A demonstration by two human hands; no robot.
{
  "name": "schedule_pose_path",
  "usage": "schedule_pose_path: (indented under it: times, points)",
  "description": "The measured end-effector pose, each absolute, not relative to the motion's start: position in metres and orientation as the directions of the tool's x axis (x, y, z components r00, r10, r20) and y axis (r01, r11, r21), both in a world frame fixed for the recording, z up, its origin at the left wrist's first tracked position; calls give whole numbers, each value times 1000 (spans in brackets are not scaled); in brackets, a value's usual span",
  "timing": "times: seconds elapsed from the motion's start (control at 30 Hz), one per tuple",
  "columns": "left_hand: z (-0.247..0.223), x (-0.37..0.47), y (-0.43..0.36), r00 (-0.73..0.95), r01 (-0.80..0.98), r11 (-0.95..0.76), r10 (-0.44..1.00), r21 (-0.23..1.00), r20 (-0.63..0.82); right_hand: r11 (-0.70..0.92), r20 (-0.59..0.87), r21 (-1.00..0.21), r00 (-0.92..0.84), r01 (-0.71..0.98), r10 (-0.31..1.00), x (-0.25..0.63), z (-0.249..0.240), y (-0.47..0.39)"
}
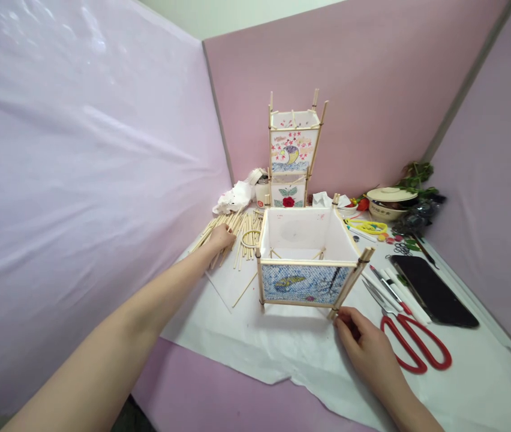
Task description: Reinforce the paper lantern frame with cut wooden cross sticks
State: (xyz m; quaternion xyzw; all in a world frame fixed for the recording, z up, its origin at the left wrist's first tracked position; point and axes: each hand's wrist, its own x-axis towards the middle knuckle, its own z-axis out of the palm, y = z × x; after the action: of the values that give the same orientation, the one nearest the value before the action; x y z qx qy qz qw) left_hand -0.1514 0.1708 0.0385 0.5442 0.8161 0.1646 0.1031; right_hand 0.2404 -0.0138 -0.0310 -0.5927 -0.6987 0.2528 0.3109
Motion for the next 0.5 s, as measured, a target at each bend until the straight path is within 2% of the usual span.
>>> schedule_pose_path:
  times: [0.23, 0.5]
  points:
    - [36, -135, 173, -317, 861, 325, 945, 392, -87, 184, 157, -726, -101, 663, 982, 240, -29, -13]
    - [41, -135, 170, -369, 836, 349, 929, 423, -37, 184, 161, -722, -97, 667, 982, 238, -25, -14]
